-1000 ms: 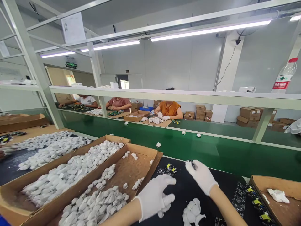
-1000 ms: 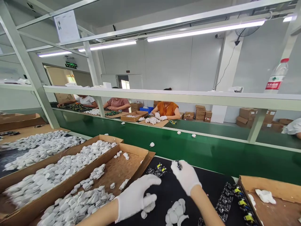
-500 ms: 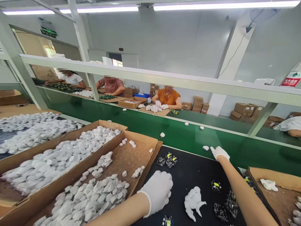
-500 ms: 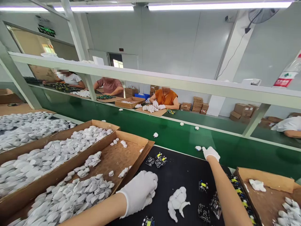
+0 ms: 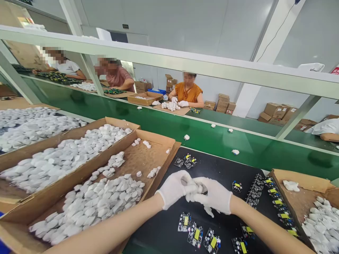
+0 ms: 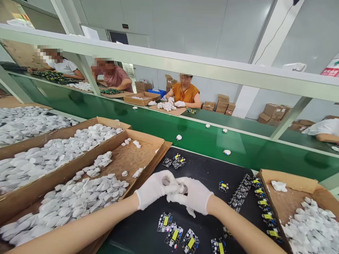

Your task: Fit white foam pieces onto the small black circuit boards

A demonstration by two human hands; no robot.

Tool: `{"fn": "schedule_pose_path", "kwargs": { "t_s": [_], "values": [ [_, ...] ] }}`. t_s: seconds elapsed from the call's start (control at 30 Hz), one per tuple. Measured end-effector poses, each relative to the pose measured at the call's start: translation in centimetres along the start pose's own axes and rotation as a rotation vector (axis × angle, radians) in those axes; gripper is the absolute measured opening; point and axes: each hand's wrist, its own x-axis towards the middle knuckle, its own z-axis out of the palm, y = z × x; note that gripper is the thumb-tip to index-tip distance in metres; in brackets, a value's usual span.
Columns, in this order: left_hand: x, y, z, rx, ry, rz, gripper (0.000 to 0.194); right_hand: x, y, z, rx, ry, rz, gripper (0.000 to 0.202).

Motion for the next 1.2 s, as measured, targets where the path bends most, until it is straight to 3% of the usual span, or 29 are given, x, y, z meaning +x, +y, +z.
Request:
{"fn": "schedule_pose_path", "kwargs": {
  "t_s": [0.17,0.3,0.4,0.53,0.67,0.83,0.97,1.2],
  "values": [
    [0.9,0.5,-1.0,-0.015,0.056,-0.018,0.039,1.5,1.4,1.3,0.296,0.226,0.06,0.025],
    [0.7,0.8,-0.5,0.039,0.043,0.008,0.033,2.6,2.1,1.3,0.404,0.254,0.102,0.036],
    [0.5,0.3,-0.1,0.157,0.047,0.03,0.033,2.5,1.6,1.0,0.461,0.239,0.126,0.033],
    [0.7,-0.6,-1.1,0.399,0.15,0.079,0.03,1.9,1.3,-1.2,0.465,0.287,0.133,0.036],
    [1.1,-0.7,-2.5,0.629,0.224,0.186,0.032,0.8,2.3,-4.3,0.286,0.367,0.149,0.034],
    [0.5,-0.4,-2.2,0.784,0.196,0.391,0.032,-1.1,4.3,-6.2,-0.154,0.325,0.167,0.027],
    [0.0,-0.8,-1.6,0.922,0.123,0.617,0.031,-1.8,5.6,-6.2,-0.427,0.205,0.188,0.043],
    [-0.4,-1.4,-1.2,1.049,0.001,0.669,0.028,-2.7,5.5,-4.7,-0.572,0.029,0.18,0.044]
  ]
}}
